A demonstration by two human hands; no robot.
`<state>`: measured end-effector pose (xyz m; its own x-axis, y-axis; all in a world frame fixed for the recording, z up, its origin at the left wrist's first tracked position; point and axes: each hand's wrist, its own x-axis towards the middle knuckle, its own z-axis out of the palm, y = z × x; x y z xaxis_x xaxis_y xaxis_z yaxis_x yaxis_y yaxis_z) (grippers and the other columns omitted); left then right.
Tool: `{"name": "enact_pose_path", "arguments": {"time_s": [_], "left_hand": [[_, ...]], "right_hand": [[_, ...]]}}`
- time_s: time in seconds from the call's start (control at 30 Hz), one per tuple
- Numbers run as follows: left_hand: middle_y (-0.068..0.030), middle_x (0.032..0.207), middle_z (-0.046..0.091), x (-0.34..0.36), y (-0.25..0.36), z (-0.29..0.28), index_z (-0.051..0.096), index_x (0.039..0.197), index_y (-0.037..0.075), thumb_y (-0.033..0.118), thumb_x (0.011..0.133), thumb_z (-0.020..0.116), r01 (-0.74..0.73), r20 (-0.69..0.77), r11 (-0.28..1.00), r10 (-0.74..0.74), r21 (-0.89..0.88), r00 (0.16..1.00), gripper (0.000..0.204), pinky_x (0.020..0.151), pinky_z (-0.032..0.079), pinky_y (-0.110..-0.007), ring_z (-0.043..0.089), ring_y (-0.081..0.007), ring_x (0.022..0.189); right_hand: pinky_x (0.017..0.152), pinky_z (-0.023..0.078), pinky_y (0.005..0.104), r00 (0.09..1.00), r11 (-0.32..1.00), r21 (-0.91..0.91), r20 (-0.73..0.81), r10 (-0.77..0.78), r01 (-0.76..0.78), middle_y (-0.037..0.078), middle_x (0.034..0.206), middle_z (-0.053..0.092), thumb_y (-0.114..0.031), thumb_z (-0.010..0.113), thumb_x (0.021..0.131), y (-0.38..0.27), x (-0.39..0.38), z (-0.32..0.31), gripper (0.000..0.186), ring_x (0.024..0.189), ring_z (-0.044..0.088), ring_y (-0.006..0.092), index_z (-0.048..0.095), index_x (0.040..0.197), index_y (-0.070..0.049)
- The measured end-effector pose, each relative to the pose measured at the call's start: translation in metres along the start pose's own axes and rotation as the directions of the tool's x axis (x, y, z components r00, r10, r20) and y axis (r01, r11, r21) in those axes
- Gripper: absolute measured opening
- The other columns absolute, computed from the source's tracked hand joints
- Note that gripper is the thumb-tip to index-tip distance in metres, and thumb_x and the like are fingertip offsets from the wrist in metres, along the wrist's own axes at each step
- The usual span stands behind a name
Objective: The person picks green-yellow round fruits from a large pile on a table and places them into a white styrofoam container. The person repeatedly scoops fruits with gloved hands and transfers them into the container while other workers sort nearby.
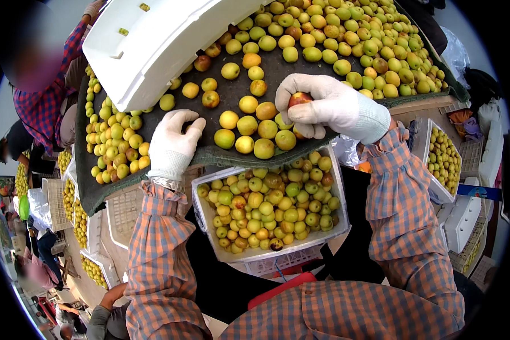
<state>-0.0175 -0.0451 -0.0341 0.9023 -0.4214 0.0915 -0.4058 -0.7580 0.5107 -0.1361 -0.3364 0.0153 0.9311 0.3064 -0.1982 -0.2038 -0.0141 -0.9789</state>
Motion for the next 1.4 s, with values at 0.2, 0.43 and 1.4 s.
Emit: {"name": "enact_pose_path", "arguments": {"time_s": [0.2,0.43,1.4], "left_hand": [[-0.0121,0.106,0.067,-0.003,0.001,-0.003,0.073,0.100,0.004,0.032,0.086,0.068,-0.003,-0.005,0.999,0.003,-0.032,1.000,0.031,0.086,0.051,-0.034,0.066,-0.0270,0.095],[-0.0121,0.105,0.067,-0.002,-0.001,-0.003,0.073,0.102,0.004,0.034,0.086,0.068,0.033,0.016,0.999,-0.033,-0.026,0.999,0.034,0.085,0.051,-0.034,0.067,-0.0257,0.094],[-0.0112,0.113,0.063,-0.103,0.008,0.118,0.066,0.108,0.012,0.042,0.078,0.073,-0.425,0.396,0.893,0.447,-0.148,0.802,0.042,0.088,0.050,-0.045,0.059,-0.0363,0.106]], "right_hand": [[0.052,0.036,0.0252,0.967,0.953,-0.277,0.188,0.175,-0.119,-0.002,0.071,0.048,-0.033,0.059,0.099,-0.022,-0.020,0.021,0.029,0.059,0.042,0.0070,0.056,0.089,-0.006],[0.070,0.051,0.0392,0.844,0.728,-0.667,0.474,0.251,0.159,0.011,0.080,0.064,-0.033,0.056,0.099,0.017,-0.018,0.037,0.027,0.076,0.065,0.0296,0.063,0.094,-0.007],[0.090,0.052,0.0467,0.882,0.293,-0.954,0.081,0.465,-0.066,0.015,0.113,0.067,-0.030,0.073,0.081,0.113,0.019,0.067,0.037,0.107,0.065,0.0346,0.066,0.111,-0.010]]}}
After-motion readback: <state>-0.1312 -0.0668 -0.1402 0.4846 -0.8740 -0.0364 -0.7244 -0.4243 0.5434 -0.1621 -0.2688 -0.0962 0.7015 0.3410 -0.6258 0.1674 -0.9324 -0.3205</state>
